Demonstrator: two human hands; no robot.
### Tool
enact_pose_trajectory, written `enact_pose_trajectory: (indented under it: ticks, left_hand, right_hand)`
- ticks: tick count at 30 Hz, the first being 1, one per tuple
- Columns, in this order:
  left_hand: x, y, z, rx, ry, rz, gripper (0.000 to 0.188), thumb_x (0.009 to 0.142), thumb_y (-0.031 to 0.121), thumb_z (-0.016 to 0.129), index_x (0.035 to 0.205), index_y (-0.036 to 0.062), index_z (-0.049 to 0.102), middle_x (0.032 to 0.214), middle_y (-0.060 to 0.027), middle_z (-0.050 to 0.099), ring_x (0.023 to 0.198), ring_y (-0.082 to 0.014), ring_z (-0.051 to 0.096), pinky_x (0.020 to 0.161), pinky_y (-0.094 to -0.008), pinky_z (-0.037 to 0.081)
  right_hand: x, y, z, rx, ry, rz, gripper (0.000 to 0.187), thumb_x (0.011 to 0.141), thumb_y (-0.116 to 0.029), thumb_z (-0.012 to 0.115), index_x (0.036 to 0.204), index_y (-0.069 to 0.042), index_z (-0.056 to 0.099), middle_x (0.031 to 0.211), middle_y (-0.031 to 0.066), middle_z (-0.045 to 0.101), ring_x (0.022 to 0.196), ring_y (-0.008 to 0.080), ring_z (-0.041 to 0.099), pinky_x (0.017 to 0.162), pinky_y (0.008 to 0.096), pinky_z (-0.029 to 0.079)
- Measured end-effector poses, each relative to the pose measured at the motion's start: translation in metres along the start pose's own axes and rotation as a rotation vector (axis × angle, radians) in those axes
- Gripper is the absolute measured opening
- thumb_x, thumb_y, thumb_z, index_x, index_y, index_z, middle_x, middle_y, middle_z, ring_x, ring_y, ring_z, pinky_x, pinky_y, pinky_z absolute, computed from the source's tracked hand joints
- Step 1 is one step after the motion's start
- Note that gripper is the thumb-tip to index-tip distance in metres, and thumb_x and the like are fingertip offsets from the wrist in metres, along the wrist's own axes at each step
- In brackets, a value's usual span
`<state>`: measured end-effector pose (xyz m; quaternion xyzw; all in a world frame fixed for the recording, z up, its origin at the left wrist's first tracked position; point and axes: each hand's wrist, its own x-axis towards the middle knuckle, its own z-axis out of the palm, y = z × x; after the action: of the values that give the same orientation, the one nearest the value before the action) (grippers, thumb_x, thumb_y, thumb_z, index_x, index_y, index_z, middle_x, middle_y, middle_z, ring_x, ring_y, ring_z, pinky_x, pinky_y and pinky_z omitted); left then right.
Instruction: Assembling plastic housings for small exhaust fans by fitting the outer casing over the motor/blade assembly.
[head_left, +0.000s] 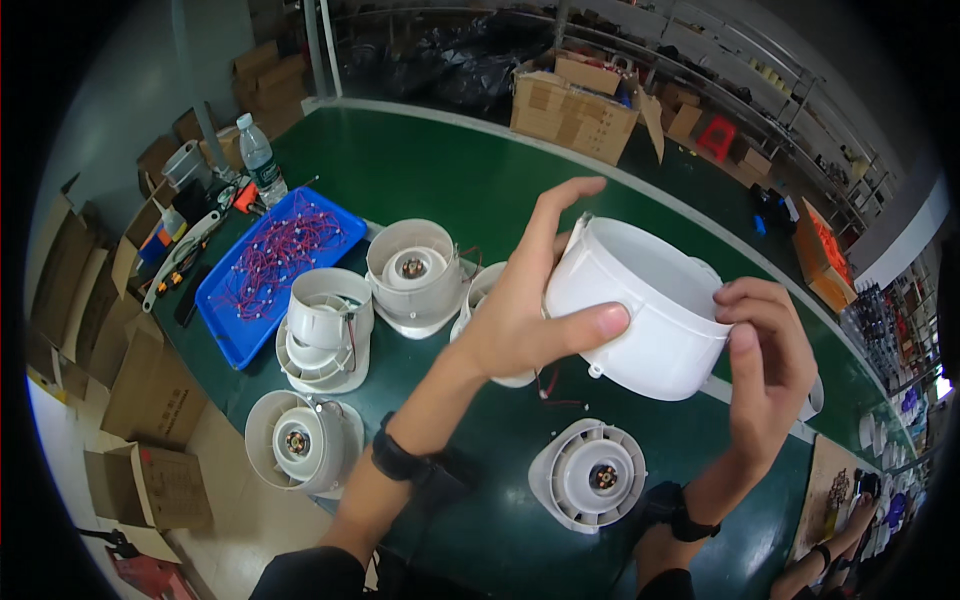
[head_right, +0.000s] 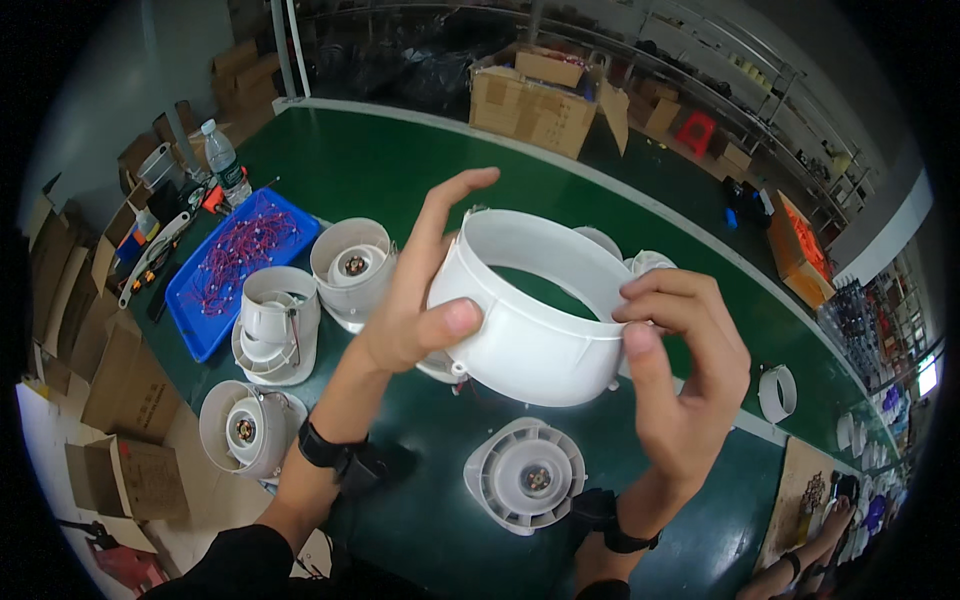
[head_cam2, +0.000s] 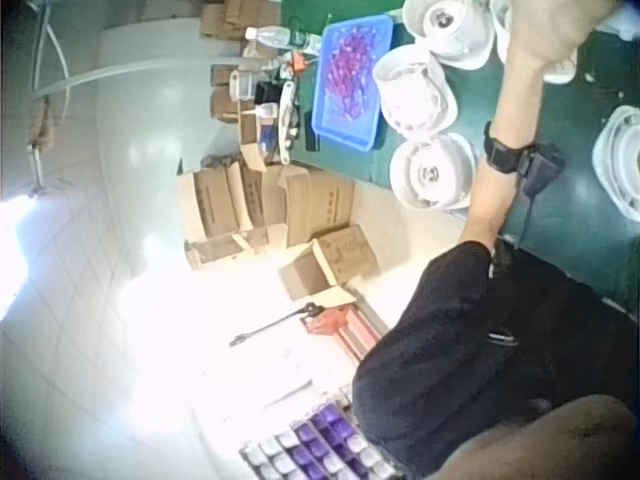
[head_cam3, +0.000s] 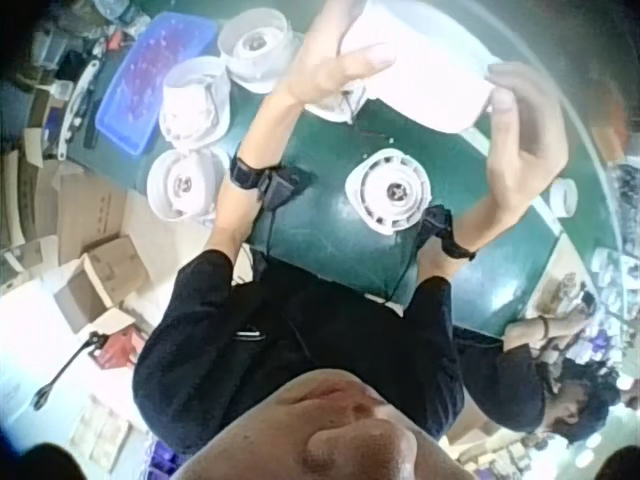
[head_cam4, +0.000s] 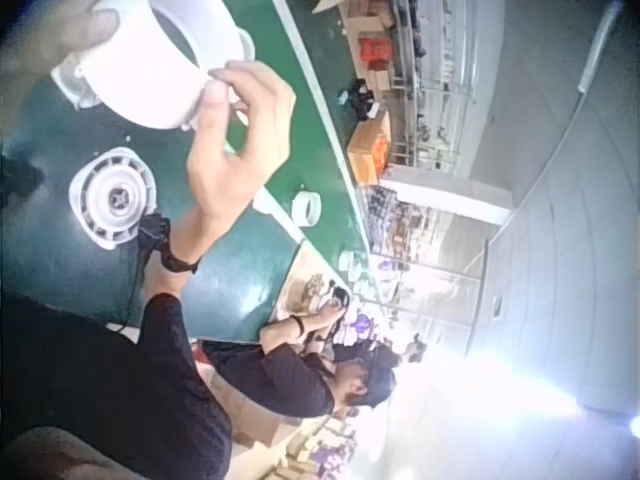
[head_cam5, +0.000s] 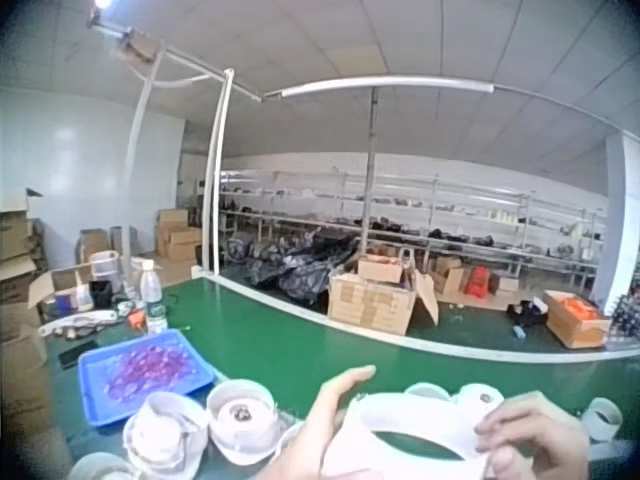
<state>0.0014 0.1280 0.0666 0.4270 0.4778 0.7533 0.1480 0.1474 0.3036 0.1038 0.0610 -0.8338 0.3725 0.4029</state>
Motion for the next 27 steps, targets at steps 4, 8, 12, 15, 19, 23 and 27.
enact_pose_trajectory:
  ticks: [4,8,12,15,19,23,27]
  left_hand:
    - [-0.003,0.015,-0.012,0.083,-0.09,-0.108,0.114,0.062,0.05,0.079,0.149,0.0027,0.022,0.119,-0.0174,0.056,0.112,-0.0241,0.056,0.096,-0.034,0.043]
    - [-0.005,0.003,-0.025,0.219,-0.115,0.051,0.097,0.071,0.038,0.079,0.146,0.0034,0.029,0.118,-0.0155,0.057,0.111,-0.0224,0.056,0.095,-0.034,0.044]
    - [0.002,0.019,-0.033,0.596,0.273,0.354,0.046,0.091,0.016,0.065,0.13,0.0005,0.047,0.114,-0.012,0.06,0.106,-0.0177,0.058,0.09,-0.0332,0.047]
    - [-0.004,0.034,-0.049,0.294,0.387,0.357,0.027,0.092,0.009,0.06,0.116,-0.0035,0.056,0.092,-0.0093,0.066,0.087,-0.0129,0.062,0.077,-0.0264,0.049]
    - [-0.017,0.054,-0.065,0.271,0.48,0.401,0.019,0.091,0.005,0.059,0.107,-0.0047,0.06,0.086,-0.0084,0.066,0.081,-0.012,0.062,0.074,-0.025,0.049]
    - [-0.018,0.058,-0.072,0.262,0.421,0.406,0.016,0.09,0.005,0.059,0.103,-0.0045,0.061,0.082,-0.0054,0.063,0.077,-0.0106,0.06,0.07,-0.0238,0.048]
    - [-0.023,0.058,-0.083,0.288,0.441,0.386,0.012,0.09,0.005,0.059,0.098,-0.0036,0.061,0.075,-0.0031,0.061,0.068,-0.0066,0.055,0.062,-0.0215,0.043]
  right_hand:
    - [0.004,-0.01,-0.008,0.028,-0.383,-0.064,0.022,0.072,-0.011,0.079,0.087,0.001,0.068,0.085,0.0107,0.066,0.065,0.0142,0.057,0.053,0.0236,0.042]
    - [-0.001,-0.003,-0.001,-0.074,-0.417,-0.099,0.027,0.067,-0.013,0.085,0.084,0.0,0.069,0.071,0.0059,0.064,0.055,0.0118,0.057,0.047,0.0217,0.038]
    - [0.001,0.015,-0.006,-0.091,-0.093,0.084,0.014,0.08,-0.009,0.075,0.086,0.001,0.067,0.073,0.0031,0.063,0.064,0.0091,0.059,0.052,0.0205,0.041]
    - [0.011,0.052,0.023,0.14,-0.076,0.274,0.013,0.092,-0.01,0.064,0.095,0.003,0.064,0.084,0.0053,0.063,0.069,0.01,0.058,0.061,0.0221,0.045]
    - [0.037,0.122,0.082,-0.006,-0.377,0.244,0.018,0.091,-0.012,0.065,0.097,0.005,0.065,0.084,0.0089,0.064,0.072,0.0136,0.061,0.063,0.0271,0.048]
    - [0.05,0.181,0.119,-0.267,-0.503,0.155,0.021,0.086,-0.014,0.069,0.098,0.004,0.067,0.085,0.0141,0.065,0.073,0.0219,0.064,0.066,0.0326,0.05]
    - [0.042,0.21,0.146,-0.247,-0.667,0.19,0.039,0.085,-0.01,0.066,0.121,0.001,0.058,0.109,0.0204,0.062,0.077,0.0243,0.065,0.071,0.0331,0.053]
